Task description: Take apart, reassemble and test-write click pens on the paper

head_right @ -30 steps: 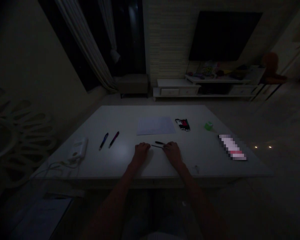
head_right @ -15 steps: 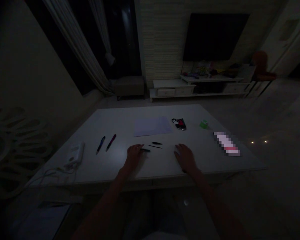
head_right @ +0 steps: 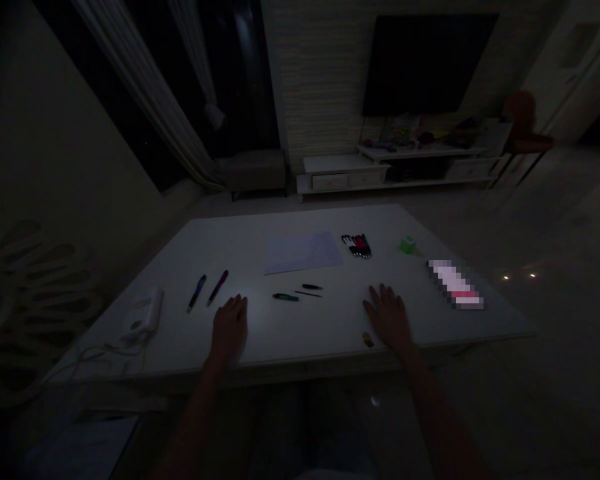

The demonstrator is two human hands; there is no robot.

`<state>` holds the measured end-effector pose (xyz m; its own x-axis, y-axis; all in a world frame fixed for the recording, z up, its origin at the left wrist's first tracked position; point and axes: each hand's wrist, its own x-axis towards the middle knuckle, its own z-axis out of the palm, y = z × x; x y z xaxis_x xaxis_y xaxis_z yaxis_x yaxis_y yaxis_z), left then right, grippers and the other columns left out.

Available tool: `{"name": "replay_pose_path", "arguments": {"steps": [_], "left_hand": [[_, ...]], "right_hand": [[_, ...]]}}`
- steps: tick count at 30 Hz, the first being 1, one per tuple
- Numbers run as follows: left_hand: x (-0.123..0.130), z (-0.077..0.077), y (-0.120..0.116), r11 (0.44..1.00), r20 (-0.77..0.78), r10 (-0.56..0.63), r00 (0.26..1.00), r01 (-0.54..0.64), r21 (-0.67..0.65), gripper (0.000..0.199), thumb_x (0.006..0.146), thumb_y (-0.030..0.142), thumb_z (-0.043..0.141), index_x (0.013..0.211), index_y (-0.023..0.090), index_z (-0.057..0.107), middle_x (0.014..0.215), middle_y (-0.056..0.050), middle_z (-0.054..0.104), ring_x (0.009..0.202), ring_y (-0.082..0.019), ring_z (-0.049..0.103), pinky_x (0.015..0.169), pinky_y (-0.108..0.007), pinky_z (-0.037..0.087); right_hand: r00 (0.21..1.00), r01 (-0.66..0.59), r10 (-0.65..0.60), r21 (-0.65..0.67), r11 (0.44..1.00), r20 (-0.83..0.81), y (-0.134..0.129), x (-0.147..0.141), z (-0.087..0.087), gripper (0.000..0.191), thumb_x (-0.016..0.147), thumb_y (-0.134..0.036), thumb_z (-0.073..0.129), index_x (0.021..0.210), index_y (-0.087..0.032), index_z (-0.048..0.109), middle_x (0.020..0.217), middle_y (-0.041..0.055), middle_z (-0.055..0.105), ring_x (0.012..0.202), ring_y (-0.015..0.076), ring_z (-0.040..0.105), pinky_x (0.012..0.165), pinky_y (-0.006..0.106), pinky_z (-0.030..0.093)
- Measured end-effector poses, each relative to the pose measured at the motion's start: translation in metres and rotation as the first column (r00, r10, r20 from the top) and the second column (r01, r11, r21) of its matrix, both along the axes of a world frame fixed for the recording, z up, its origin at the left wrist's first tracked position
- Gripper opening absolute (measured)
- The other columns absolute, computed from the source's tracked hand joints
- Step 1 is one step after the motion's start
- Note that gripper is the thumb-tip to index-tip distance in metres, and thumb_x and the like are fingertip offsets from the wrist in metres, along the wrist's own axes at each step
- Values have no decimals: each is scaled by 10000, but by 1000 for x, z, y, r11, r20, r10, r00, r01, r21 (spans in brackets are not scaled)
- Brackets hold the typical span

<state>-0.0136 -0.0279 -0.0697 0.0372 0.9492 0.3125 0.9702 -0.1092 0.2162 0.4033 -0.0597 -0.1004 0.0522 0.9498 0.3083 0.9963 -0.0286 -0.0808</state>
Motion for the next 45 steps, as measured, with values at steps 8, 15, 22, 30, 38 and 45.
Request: {"name": "replay_pose_path", "arguments": {"steps": [8, 15, 22, 30, 38, 45], "left_hand": [[-7, -5, 3, 999, 46, -22, 999, 20, 30, 339, 911, 203, 349, 1188, 200, 544, 1314, -96, 513, 1255, -225, 409, 1047, -468, 287], [39, -2, 14, 977, 132, -199, 971, 187, 98, 341, 863, 229, 504, 1203, 218, 536, 1237, -92, 550, 1167, -216, 474, 997, -406, 371], [98, 8, 30, 962, 126, -272, 954, 268, 49, 299, 785, 216, 645, 1080, 264, 628, 1149, -53, 551, 1086, -208, 499, 942, -387, 384], [96, 7, 29, 974, 168, -222, 961, 226, -9, 126, 820, 238, 604, 933, 247, 659, 1032, -32, 594, 998, -188, 514, 874, -353, 369], [95, 3, 27, 967, 345, -253, 904, 230, 107, 162, 851, 155, 503, 956, 192, 621, 957, -41, 667, 917, -173, 582, 899, -362, 368], [94, 0, 28, 963, 385, -263, 885, 220, 152, 155, 856, 156, 497, 942, 186, 622, 933, -45, 672, 901, -180, 590, 889, -367, 374]], "right_hand": [[996, 28, -26, 23, 999, -81, 0, -1, -2, 495, 903, -428, 316, 1320, -202, 458, 1424, 132, 387, 1337, 309, 282, 1034, 533, 246], [902, -78, 168, 233, 969, -398, 20, -65, 7, 301, 854, -389, 477, 1011, -191, 642, 1101, 123, 610, 1055, 261, 526, 912, 426, 403], [875, -120, 187, 175, 977, -446, 47, -134, 20, 170, 775, -349, 624, 879, -222, 670, 929, 88, 603, 912, 246, 534, 785, 365, 417], [905, -100, 151, 147, 984, -398, 56, -130, 7, 129, 801, -322, 601, 782, -211, 663, 874, 88, 617, 847, 232, 540, 725, 331, 398], [844, -117, 153, 102, 988, -515, 45, -130, 6, 121, 849, -259, 518, 876, -181, 607, 812, 73, 633, 763, 197, 566, 699, 291, 389], [806, -89, 151, 133, 987, -573, 44, -130, 7, 132, 850, -265, 492, 858, -190, 600, 815, 76, 612, 780, 205, 557, 710, 301, 406]]}}
